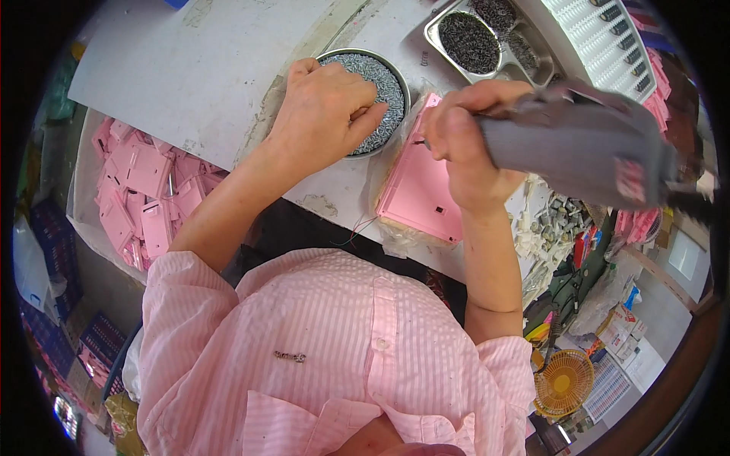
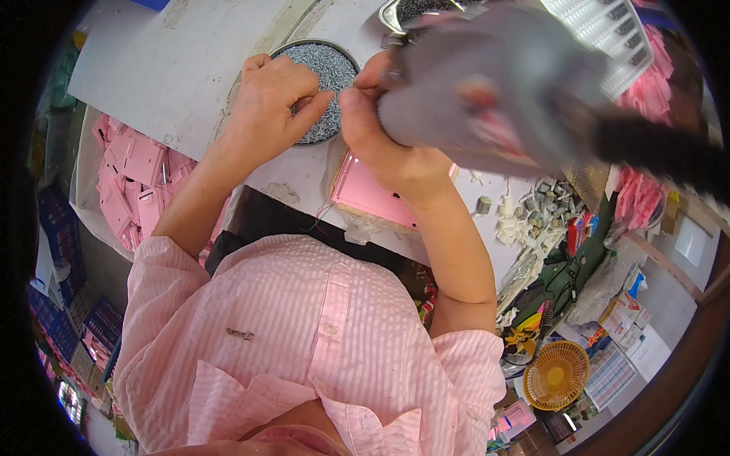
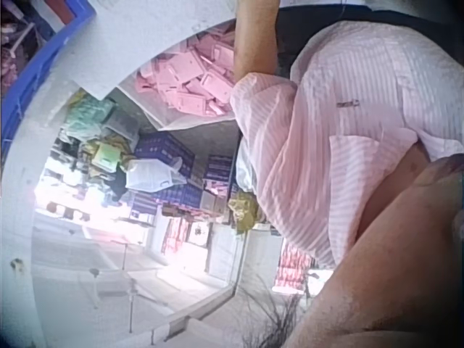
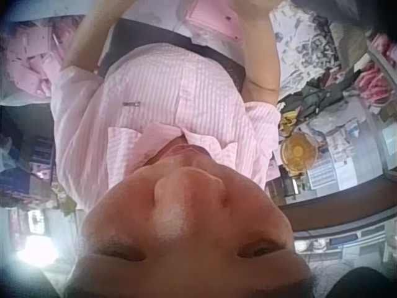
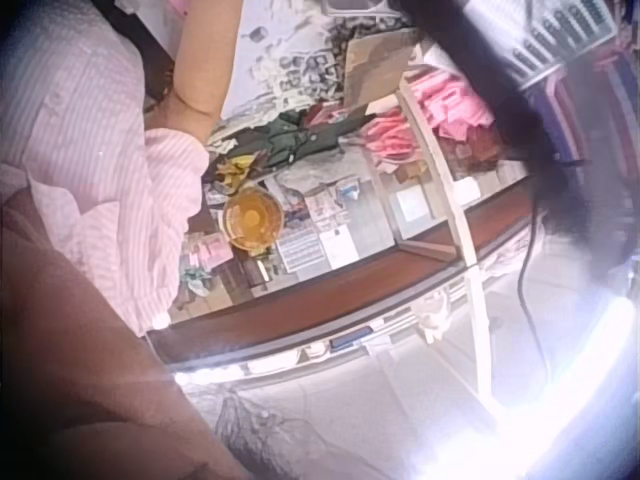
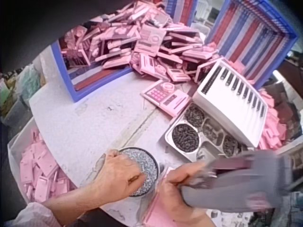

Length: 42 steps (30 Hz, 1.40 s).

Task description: Assembling the internal components of a pink electronic toy, including screwing parts together and soldering wires.

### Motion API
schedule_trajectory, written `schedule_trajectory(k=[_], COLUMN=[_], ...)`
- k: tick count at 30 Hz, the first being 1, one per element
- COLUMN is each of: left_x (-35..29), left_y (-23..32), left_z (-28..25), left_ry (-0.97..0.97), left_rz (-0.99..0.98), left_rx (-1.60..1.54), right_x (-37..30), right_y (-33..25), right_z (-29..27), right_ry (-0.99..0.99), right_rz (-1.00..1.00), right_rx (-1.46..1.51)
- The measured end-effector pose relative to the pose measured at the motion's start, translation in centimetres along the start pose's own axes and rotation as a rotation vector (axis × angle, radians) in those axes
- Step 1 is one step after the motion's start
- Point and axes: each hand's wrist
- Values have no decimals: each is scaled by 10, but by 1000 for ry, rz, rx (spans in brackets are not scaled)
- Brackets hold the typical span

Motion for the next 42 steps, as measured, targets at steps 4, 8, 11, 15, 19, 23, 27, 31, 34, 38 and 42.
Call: schedule_trajectory(k=[4, 8, 11, 15, 19, 23, 27, 31, 34, 38, 42], left_x=[-3, -10, -9, -4, -7, -15, -21, -23, -24, -24, -28], left_y=[10, 21, 38, 43, 44, 45, 49, 43, 44, 45, 50], left_z=[-4, 5, -1, 4, 6, 6, 7, 7, 8, 9, 11], left_ry=[10, 44, -45, -69, 14, 58, 80, 63, 96, 136, 248], left_rz=[-2, 0, -167, -113, 29, -37, -155, -116, -89, 6, 87], left_rx=[-126, -378, -565, -603, -484, -592, -745, -767, -759, -671, -584], right_x=[-1, 0, 6, 8, 8, 9, 5, 4, 6, 4, 5], right_y=[3, -5, -16, -30, -38, -48, -54, -56, -59, -54, -46], right_z=[-2, -6, -8, -8, -10, -13, -9, -11, -15, -8, -12], right_ry=[-40, 19, 20, 20, -11, -19, 55, 43, -12, 68, 88], right_rz=[-1, 98, 112, 113, 100, 99, 114, 114, 111, 104, 98], right_rx=[-58, 67, 153, 241, 291, 389, 471, 456, 397, 456, 545])
Point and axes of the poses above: each hand's wrist, its own x-axis towards the middle knuckle, its own z-axis out of the palm, y = z × x, and after that the axes turned 7 degrees about y, right-handed
